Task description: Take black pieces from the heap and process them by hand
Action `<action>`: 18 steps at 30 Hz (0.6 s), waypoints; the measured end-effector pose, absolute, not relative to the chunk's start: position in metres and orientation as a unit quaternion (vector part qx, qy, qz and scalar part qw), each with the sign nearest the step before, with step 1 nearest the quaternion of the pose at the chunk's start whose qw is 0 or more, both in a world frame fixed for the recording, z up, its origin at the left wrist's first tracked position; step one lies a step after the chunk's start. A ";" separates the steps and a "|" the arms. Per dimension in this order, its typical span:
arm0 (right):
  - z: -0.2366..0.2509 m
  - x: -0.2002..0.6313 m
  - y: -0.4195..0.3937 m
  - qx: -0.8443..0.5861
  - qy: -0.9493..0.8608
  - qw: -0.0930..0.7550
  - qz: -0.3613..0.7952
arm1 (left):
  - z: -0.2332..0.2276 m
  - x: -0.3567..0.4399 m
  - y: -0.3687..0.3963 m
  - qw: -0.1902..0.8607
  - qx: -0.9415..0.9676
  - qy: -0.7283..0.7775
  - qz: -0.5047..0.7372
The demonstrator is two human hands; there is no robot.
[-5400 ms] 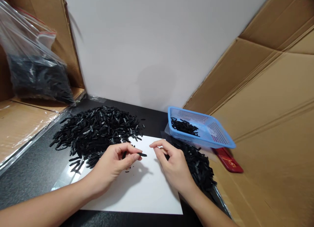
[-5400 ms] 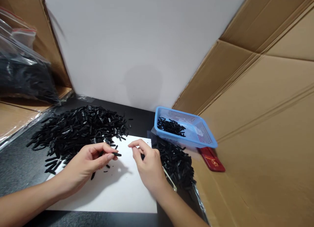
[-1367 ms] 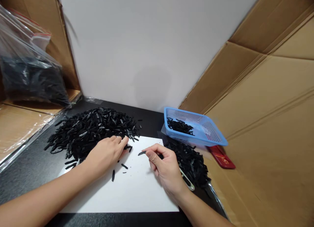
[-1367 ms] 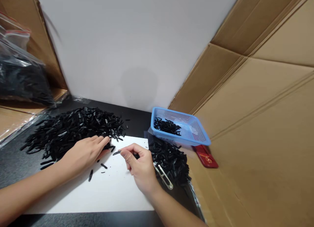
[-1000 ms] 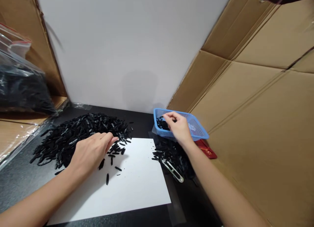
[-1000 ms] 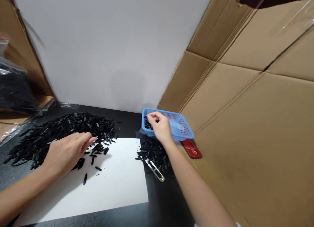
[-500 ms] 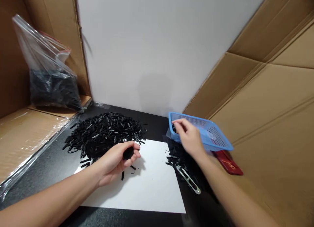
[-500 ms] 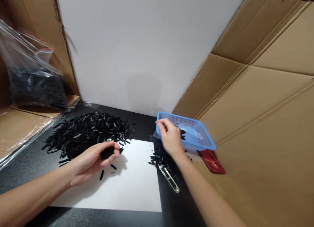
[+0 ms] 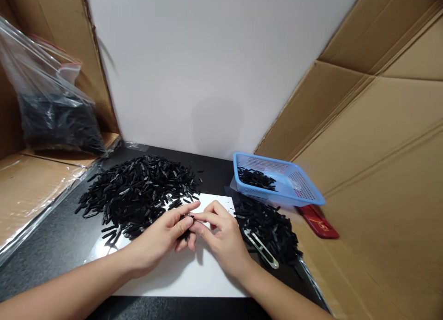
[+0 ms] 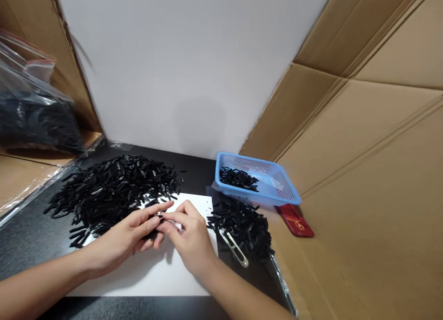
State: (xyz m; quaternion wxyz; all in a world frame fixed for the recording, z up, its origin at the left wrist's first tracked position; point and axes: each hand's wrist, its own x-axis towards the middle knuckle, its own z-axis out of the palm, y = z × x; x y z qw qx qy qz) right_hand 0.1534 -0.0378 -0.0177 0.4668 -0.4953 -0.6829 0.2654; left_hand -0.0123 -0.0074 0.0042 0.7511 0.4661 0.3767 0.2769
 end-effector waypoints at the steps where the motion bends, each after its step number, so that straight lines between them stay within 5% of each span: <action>1: -0.018 0.152 -0.038 -0.496 -0.671 0.477 0.276 | 0.005 -0.012 -0.008 0.756 0.463 0.373 0.273; 8: -0.025 0.152 -0.035 -0.479 -0.688 0.483 0.254 | -0.003 -0.012 -0.007 0.779 0.398 0.389 0.289; 14: -0.013 0.184 -0.025 -0.599 -0.738 0.309 0.025 | 0.001 -0.013 -0.002 0.753 0.374 0.415 0.347; 18: -0.007 0.184 -0.026 -0.560 -0.731 0.384 0.069 | 0.005 -0.015 -0.003 0.763 0.372 0.411 0.332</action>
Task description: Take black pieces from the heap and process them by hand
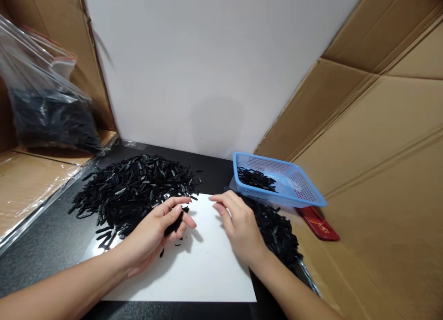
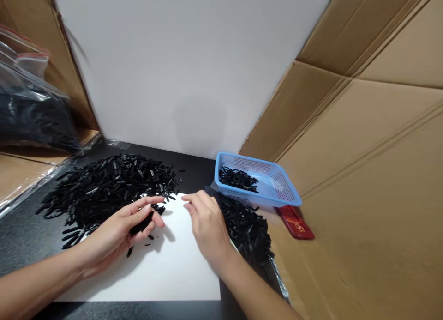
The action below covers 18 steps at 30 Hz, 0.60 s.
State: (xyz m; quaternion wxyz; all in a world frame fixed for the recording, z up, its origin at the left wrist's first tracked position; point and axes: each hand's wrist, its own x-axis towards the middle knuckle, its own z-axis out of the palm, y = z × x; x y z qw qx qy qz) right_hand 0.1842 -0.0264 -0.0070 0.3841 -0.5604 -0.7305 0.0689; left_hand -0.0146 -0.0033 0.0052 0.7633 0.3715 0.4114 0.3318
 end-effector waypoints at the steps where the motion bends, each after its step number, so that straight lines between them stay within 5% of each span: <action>1: -0.008 0.179 -0.028 -0.532 -0.734 0.407 0.112 | 0.005 -0.014 -0.004 0.768 0.368 0.410 0.327; 5: -0.015 0.154 -0.037 -0.500 -0.706 0.443 0.236 | 0.000 -0.012 -0.009 0.773 0.370 0.411 0.311; 18: -0.020 0.163 -0.035 -0.511 -0.528 0.557 0.386 | 0.011 -0.013 -0.005 0.776 0.407 0.419 0.236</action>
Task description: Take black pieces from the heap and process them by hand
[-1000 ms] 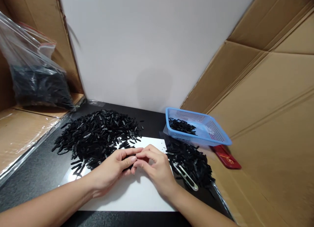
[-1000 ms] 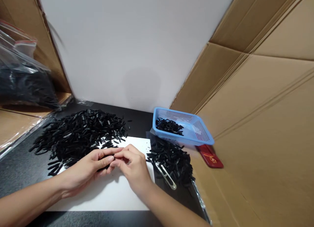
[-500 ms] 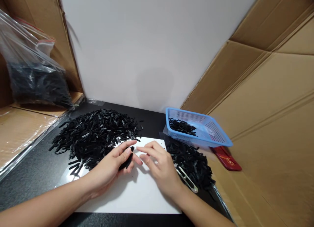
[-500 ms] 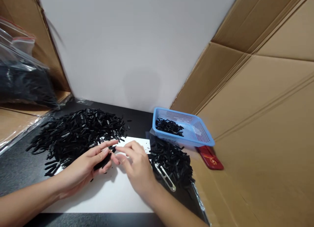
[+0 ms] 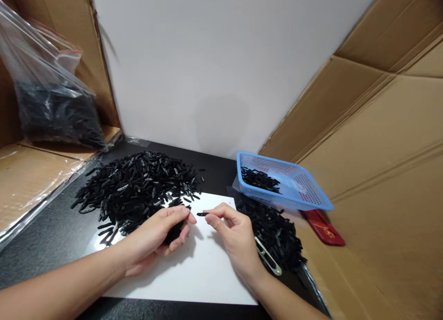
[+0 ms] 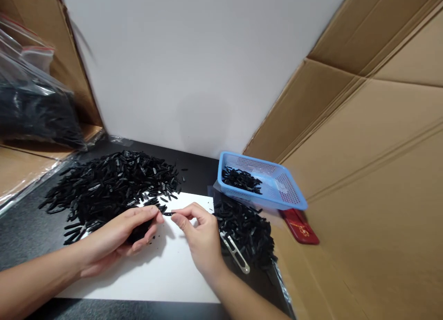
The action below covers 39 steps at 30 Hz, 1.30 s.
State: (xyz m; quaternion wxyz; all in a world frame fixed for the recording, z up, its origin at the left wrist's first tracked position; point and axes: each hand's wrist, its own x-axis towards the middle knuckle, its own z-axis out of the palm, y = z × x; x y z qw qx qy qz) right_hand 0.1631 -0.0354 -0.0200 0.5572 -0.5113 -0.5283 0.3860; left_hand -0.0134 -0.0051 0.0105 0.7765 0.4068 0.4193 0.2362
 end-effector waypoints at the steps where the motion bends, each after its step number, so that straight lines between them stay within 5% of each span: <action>1: -0.020 0.163 -0.036 -0.511 -0.528 0.557 0.388 | 0.011 -0.013 -0.006 0.777 0.411 0.420 0.228; 18: -0.017 0.162 -0.045 -0.489 -0.571 0.560 0.349 | 0.010 -0.013 -0.008 0.767 0.473 0.365 0.235; 30: -0.018 0.160 -0.045 -0.432 -0.483 0.566 0.509 | 0.005 -0.015 -0.009 0.753 0.505 0.347 0.241; 39: -0.013 0.163 -0.045 -0.462 -0.529 0.567 0.431 | 0.004 -0.013 -0.005 0.765 0.452 0.373 0.269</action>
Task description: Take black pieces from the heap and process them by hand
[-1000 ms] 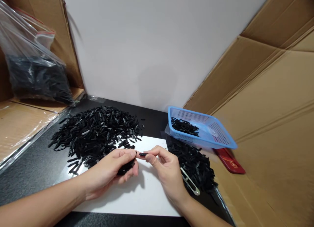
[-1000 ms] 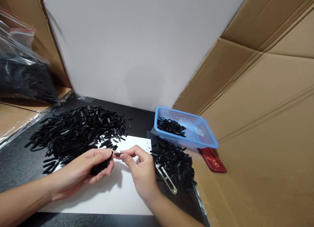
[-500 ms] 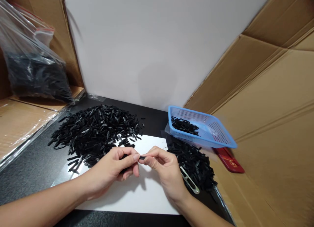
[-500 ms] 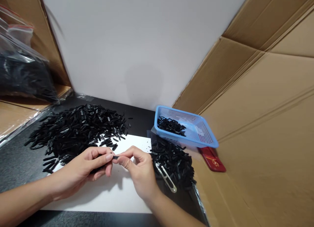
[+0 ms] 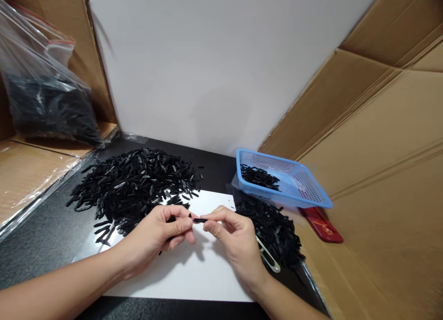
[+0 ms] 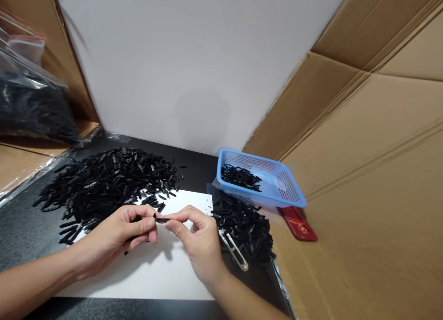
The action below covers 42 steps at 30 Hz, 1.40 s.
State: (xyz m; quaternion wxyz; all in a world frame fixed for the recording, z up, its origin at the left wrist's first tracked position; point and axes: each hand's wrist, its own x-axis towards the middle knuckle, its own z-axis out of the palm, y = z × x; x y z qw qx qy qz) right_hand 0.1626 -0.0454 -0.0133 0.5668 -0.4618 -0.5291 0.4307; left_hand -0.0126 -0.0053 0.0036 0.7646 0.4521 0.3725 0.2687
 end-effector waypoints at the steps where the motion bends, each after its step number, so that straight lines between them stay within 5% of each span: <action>1: -0.013 0.163 -0.045 -0.463 -0.536 0.568 0.420 | 0.004 -0.012 -0.005 0.764 0.446 0.376 0.277; 16: -0.020 0.164 -0.040 -0.465 -0.498 0.581 0.445 | 0.005 -0.013 -0.003 0.751 0.442 0.389 0.300; 24: -0.013 0.164 -0.041 -0.391 -0.348 0.577 0.627 | 0.004 -0.012 -0.002 0.707 0.504 0.404 0.289; 42: -0.016 0.165 -0.042 -0.480 -0.579 0.526 0.397 | 0.004 -0.014 -0.005 0.707 0.543 0.374 0.254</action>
